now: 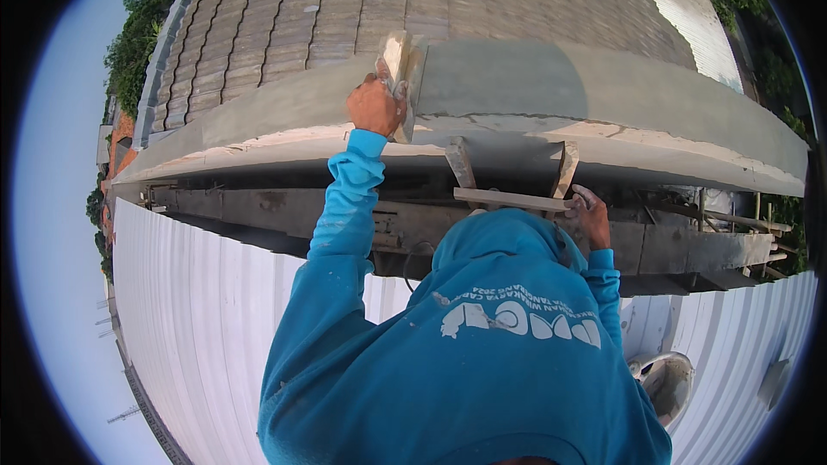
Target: The person scoops wet cement from a bucket with a trowel and applies it to a roof edge, smoothing the surface with a wooden float. The person repeatedly adds and levels the cement along the roof edge.
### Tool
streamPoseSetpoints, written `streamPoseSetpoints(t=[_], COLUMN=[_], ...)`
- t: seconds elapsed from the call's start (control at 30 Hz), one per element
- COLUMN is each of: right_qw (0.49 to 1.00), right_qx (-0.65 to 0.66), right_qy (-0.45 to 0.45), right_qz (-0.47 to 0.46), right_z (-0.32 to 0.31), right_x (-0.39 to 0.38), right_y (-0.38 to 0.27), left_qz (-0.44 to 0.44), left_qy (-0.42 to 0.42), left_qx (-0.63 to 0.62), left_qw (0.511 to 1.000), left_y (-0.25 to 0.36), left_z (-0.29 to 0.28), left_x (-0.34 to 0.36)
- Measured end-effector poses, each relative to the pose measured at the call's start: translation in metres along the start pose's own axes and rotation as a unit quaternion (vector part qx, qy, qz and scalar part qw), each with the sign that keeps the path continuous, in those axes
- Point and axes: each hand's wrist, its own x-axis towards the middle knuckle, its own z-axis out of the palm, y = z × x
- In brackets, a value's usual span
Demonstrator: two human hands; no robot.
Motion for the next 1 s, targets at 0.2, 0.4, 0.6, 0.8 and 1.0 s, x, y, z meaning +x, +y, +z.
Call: streamPoseSetpoints(t=[0.2, 0.4, 0.6, 0.8, 1.0], right_qw=[0.997, 0.998, 0.997, 0.998, 0.997], right_qx=[0.037, 0.005, 0.044, 0.019, 0.045], right_qy=[-0.041, 0.019, 0.038, -0.028, 0.029], right_qz=[-0.055, -0.053, -0.043, -0.047, -0.059], right_z=[0.030, -0.010, -0.022, 0.013, -0.030], right_x=[0.018, -0.006, 0.002, 0.037, 0.002], right_y=[-0.016, 0.008, 0.023, -0.024, 0.040], left_qz=[0.184, -0.020, 0.089, 0.200, 0.039], left_qy=[-0.057, -0.036, -0.024, -0.062, -0.041], left_qx=[-0.126, 0.030, -0.055, -0.115, -0.013], left_qw=[0.973, 0.999, 0.994, 0.971, 0.998], left_y=[0.144, -0.002, 0.142, 0.265, 0.059], left_z=[-0.017, -0.009, -0.004, 0.004, -0.012], left_x=[-0.033, 0.001, 0.013, 0.011, -0.013])
